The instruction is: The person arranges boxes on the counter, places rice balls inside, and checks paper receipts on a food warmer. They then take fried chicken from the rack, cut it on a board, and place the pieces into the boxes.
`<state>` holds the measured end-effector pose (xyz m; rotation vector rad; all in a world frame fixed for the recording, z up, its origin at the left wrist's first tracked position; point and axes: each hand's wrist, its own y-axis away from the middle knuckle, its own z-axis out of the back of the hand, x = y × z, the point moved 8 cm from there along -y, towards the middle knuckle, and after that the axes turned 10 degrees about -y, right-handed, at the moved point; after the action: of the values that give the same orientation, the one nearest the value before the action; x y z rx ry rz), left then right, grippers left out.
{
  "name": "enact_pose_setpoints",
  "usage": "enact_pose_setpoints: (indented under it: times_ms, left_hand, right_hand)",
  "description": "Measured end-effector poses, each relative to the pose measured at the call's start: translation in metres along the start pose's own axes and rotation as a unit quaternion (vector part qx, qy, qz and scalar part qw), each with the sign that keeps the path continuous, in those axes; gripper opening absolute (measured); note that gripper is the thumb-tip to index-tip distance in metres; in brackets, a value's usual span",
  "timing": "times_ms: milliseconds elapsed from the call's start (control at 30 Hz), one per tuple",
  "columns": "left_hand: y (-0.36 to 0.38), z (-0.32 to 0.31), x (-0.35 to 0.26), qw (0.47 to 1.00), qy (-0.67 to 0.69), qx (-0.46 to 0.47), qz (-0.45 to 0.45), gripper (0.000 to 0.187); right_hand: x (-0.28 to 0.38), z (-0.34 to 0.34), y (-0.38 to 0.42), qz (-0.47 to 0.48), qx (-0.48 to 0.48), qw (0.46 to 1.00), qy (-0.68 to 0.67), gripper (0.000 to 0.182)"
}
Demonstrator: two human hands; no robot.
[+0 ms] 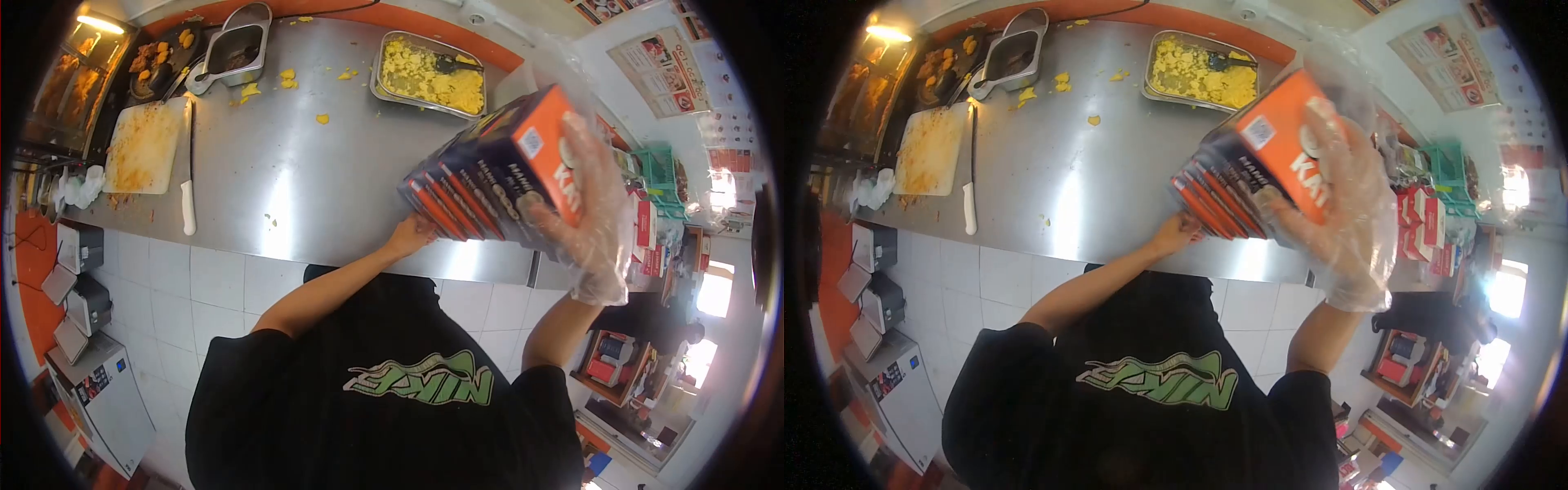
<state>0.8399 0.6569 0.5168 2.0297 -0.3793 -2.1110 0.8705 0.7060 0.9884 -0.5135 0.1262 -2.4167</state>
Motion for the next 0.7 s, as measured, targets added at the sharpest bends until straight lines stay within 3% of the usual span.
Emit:
enact_pose_setpoints:
  times_ms: [67, 267, 367, 433, 533, 600, 633, 700]
  left_hand:
    - [0.011, 0.000, -0.056, 0.988, 0.139, -0.003, 0.063, 0.034]
    - [-0.041, -0.018, -0.054, 0.992, 0.102, -0.059, 0.035, 0.034]
    - [0.005, -0.007, -0.086, 0.971, 0.180, -0.154, 0.041, 0.034]
    - [0.043, 0.016, -0.064, 0.974, 0.116, -0.193, 0.010, 0.031]
    - [0.119, 0.051, -0.078, 0.950, 0.134, -0.268, 0.081, 0.024]
    - [0.114, 0.060, -0.026, 0.947, 0.084, -0.295, 0.101, 0.021]
    - [0.109, 0.063, -0.008, 0.948, 0.032, -0.293, 0.118, 0.019]
    - [0.107, 0.069, -0.015, 0.945, 0.053, -0.309, 0.095, 0.019]
  right_hand:
    - [-0.015, 0.001, 0.004, -0.030, 0.011, 0.999, 0.018, 0.077]
    - [-0.036, 0.006, -0.006, 0.025, 0.016, 0.998, 0.057, 0.077]
    - [-0.016, 0.019, -0.004, 0.078, 0.017, 0.995, 0.064, 0.078]
    - [0.013, 0.026, 0.012, 0.195, 0.022, 0.980, -0.032, 0.085]
    - [0.025, 0.006, 0.030, 0.220, 0.044, 0.971, -0.083, 0.085]
    - [0.031, -0.035, -0.019, 0.238, 0.063, 0.963, -0.105, 0.084]
    - [0.039, -0.034, 0.008, 0.244, 0.071, 0.961, -0.112, 0.084]
    - [0.034, -0.044, -0.007, 0.248, 0.083, 0.958, -0.119, 0.084]
